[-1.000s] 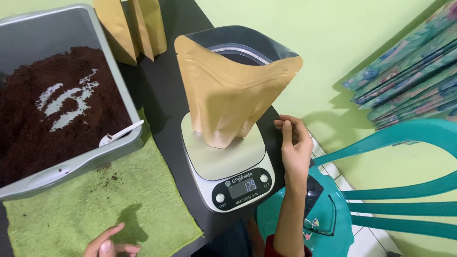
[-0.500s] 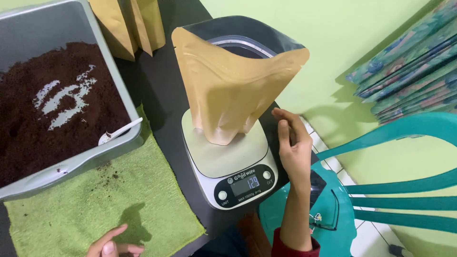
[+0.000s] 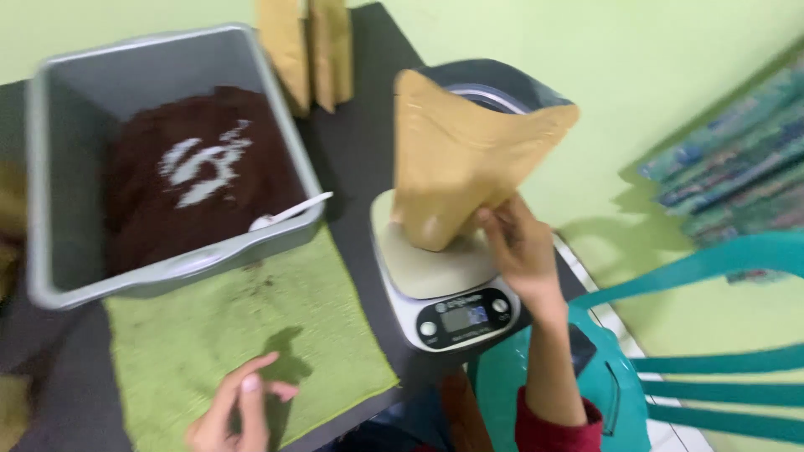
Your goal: Filling stand-up pouches with ground coffee using a spoon and weighing them on a digital scale for packaging.
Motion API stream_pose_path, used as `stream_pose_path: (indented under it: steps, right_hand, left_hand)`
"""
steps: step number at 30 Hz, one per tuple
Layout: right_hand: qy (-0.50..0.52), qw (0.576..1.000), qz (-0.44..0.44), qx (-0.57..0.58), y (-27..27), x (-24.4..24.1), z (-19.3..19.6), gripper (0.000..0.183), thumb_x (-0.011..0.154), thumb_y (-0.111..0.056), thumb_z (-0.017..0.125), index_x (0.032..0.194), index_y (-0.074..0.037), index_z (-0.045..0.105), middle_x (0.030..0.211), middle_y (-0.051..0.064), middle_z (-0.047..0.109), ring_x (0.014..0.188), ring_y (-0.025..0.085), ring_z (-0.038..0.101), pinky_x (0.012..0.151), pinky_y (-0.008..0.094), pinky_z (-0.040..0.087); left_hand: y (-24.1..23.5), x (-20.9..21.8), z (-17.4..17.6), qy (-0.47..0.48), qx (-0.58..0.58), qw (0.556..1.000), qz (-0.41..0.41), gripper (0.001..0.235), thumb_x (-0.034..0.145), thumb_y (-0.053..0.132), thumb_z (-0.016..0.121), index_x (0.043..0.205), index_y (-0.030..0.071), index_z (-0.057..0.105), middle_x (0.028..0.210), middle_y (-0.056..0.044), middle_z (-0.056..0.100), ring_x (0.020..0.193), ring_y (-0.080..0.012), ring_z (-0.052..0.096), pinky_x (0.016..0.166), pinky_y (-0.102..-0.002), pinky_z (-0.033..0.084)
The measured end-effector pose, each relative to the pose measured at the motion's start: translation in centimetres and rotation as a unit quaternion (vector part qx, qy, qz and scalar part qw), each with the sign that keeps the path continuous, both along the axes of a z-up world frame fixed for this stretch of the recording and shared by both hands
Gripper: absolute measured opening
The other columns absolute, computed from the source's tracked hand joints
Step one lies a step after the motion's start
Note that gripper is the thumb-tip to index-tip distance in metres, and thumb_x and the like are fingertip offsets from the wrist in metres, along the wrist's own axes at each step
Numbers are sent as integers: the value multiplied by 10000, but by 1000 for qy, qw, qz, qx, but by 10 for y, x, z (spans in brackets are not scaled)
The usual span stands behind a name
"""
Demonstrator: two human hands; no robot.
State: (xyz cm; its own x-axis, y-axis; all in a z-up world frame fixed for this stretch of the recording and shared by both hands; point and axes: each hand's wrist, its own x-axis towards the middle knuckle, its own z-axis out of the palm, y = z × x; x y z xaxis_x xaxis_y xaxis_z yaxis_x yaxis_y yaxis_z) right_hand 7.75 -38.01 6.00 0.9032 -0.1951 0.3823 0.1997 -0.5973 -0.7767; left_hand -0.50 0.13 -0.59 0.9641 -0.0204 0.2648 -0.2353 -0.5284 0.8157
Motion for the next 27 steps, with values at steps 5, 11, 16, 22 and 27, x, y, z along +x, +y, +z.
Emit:
stream_pose_path:
  steps: [5,11,16,22,27]
  right_hand:
    - [-29,991,-80,-107,4,5,-13,206,1122,-263,531,1014,-107,612,801,22,635,731,114,527,680,323,438]
    - [-94,990,-100,20,59,-31,23,262,1161,-137,551,934,-13,593,842,59,522,814,127,544,765,347,660]
    - [-132,991,-23,-19,122,-45,13,97,1055,-67,625,1017,-50,713,845,48,742,741,134,725,709,282,637]
    - [-120,984,132,-10,215,-49,32,141,1026,-102,578,1054,-71,713,746,-37,678,596,58,493,544,242,424]
    - [28,974,224,-3,219,-37,7,159,1002,-184,628,988,-79,746,748,-13,655,568,71,416,531,252,350]
  left_hand:
    - [9,3,39,-114,31,993,-18,318,1031,216,472,1213,77,693,819,-16,828,721,-101,816,766,-287,698]
    - [17,14,76,-129,6,989,-70,363,1040,190,507,1362,40,582,1169,-103,758,1080,-206,732,1028,-399,575]
    - [21,4,98,-113,-86,986,-85,495,1045,214,499,1500,35,423,1454,-192,582,1253,-278,642,1118,-422,505]
    - [42,13,74,-84,-77,993,-2,299,1072,167,420,1115,15,674,932,-92,740,755,-171,704,642,-304,578]
    - [54,11,57,28,-116,991,54,379,1062,304,415,1191,65,680,808,-34,684,621,-119,528,605,-279,368]
